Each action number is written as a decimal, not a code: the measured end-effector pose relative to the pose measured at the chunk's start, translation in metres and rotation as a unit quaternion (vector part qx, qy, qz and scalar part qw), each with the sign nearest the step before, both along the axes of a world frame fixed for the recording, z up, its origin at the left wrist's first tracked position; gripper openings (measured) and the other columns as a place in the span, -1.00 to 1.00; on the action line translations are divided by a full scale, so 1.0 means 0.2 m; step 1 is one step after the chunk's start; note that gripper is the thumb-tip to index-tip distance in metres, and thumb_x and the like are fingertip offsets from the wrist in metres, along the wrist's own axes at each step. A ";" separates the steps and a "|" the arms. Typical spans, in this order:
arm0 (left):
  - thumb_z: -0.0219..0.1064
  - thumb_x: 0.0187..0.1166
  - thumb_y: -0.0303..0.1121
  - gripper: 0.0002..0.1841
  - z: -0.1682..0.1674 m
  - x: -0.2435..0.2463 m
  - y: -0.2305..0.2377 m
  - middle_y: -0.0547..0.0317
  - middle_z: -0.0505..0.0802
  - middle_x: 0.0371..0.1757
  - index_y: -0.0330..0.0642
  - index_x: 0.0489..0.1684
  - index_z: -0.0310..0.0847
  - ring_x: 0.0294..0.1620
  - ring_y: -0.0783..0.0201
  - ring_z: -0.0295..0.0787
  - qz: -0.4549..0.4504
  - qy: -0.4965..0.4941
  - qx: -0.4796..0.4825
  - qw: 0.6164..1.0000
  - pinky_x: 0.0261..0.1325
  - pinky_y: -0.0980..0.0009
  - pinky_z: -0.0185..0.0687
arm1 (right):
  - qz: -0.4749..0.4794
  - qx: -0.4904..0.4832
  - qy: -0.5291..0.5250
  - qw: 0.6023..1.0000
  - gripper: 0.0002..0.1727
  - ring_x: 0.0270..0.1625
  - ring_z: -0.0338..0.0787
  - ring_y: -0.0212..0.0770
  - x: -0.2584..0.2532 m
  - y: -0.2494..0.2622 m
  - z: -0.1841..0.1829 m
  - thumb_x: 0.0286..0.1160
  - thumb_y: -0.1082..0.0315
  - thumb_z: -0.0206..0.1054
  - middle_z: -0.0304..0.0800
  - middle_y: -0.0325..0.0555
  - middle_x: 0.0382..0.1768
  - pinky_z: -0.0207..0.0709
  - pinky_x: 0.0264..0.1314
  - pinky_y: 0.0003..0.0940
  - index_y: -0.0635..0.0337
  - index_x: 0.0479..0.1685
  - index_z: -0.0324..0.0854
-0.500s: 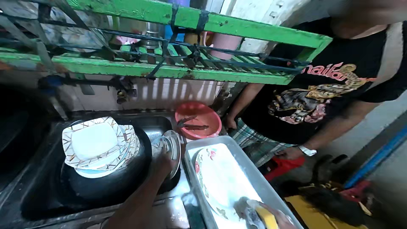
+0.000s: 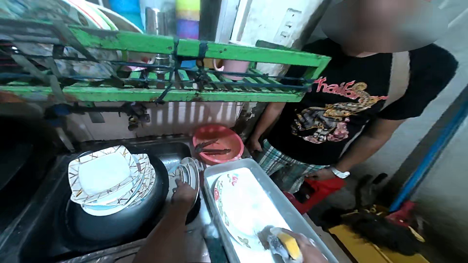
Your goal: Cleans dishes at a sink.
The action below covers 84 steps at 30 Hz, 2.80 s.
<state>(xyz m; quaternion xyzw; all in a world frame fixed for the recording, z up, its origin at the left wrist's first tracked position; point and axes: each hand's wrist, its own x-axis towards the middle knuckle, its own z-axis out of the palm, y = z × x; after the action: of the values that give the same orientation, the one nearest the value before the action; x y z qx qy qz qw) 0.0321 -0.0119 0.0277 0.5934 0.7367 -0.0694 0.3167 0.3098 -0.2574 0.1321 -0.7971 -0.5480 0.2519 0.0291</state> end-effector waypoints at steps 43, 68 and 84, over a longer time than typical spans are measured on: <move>0.28 0.66 0.12 -0.41 0.74 0.44 -0.71 -0.01 0.33 0.83 0.14 0.64 0.52 0.74 -0.03 0.39 -0.593 -0.114 0.082 0.793 0.63 -0.08 0.41 | -0.220 0.272 0.215 0.912 -0.21 0.50 0.62 0.22 0.09 -0.06 -0.07 0.24 0.27 0.60 0.61 0.29 0.47 0.43 0.57 0.21 0.25 0.59 0.48; 0.01 0.80 -0.22 -0.47 -0.04 -0.25 -0.22 -0.19 0.56 0.64 -0.29 0.68 0.37 0.68 -0.12 0.43 -0.187 -0.076 0.073 0.977 0.71 -0.05 0.26 | -0.235 0.252 0.199 0.917 -0.18 0.42 0.62 0.00 0.03 -0.11 -0.05 0.33 0.33 0.35 0.52 0.41 0.46 0.48 0.49 -0.05 0.46 0.68 0.23; 0.14 0.12 -0.90 -0.30 0.94 -0.33 -0.66 -0.18 0.82 0.11 -0.35 0.43 0.44 -0.03 0.04 0.85 0.266 -0.558 0.153 0.771 -0.09 0.09 0.83 | 0.101 0.446 0.279 0.844 -0.35 0.44 0.66 0.17 -0.75 0.63 0.30 0.24 0.12 0.57 0.72 0.25 0.32 0.48 0.56 0.11 0.37 0.30 0.68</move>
<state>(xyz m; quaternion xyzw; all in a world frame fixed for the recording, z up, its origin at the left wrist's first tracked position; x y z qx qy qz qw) -0.0346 -0.1430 0.2159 0.3489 0.5594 0.4749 0.5830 0.1591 -0.1315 0.1926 -0.5347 -0.6472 0.1938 0.5076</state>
